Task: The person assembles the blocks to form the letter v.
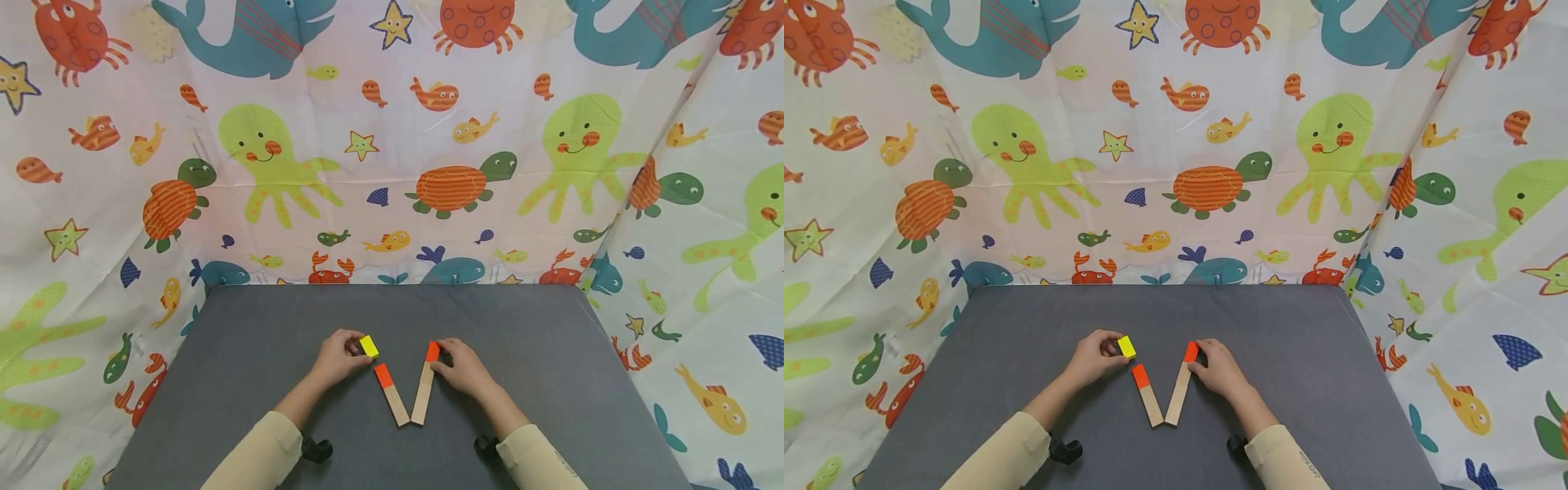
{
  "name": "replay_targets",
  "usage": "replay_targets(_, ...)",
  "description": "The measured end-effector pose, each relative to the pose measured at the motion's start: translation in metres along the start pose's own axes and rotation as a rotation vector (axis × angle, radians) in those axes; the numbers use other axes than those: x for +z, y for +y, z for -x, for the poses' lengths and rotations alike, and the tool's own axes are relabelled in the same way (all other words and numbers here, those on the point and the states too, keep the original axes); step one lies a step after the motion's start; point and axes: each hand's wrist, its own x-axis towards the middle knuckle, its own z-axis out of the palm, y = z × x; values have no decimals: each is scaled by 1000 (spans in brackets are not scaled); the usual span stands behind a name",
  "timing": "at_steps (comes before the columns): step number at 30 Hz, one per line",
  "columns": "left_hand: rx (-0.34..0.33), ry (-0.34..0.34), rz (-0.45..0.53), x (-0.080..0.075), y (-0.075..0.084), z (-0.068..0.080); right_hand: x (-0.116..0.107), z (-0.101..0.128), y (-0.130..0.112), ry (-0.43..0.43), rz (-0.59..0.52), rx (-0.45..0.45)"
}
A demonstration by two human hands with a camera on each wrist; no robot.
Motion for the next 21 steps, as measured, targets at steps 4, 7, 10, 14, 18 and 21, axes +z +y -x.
replay_targets(4, 13, -4, 0, 3, 0, 1, -1, 0, 0, 4, 1, -1)
replay_targets(7, 32, -7, 1, 4, 0, 2, -1, 0, 1, 9, 4, -6)
replay_targets(10, 45, -11, 1, 6, -1, 2, -1, 0, 1, 7, 3, -5)
replay_targets(14, 45, -19, 7, 9, -2, 2, -1, 0, 1, 4, 1, -4)
replay_targets(18, 46, -26, 8, 11, -4, 1, 0, 0, 1, 2, 3, -3)
replay_targets(21, 38, -28, 1, 12, -6, 1, 0, 0, 1, -2, 8, -3)
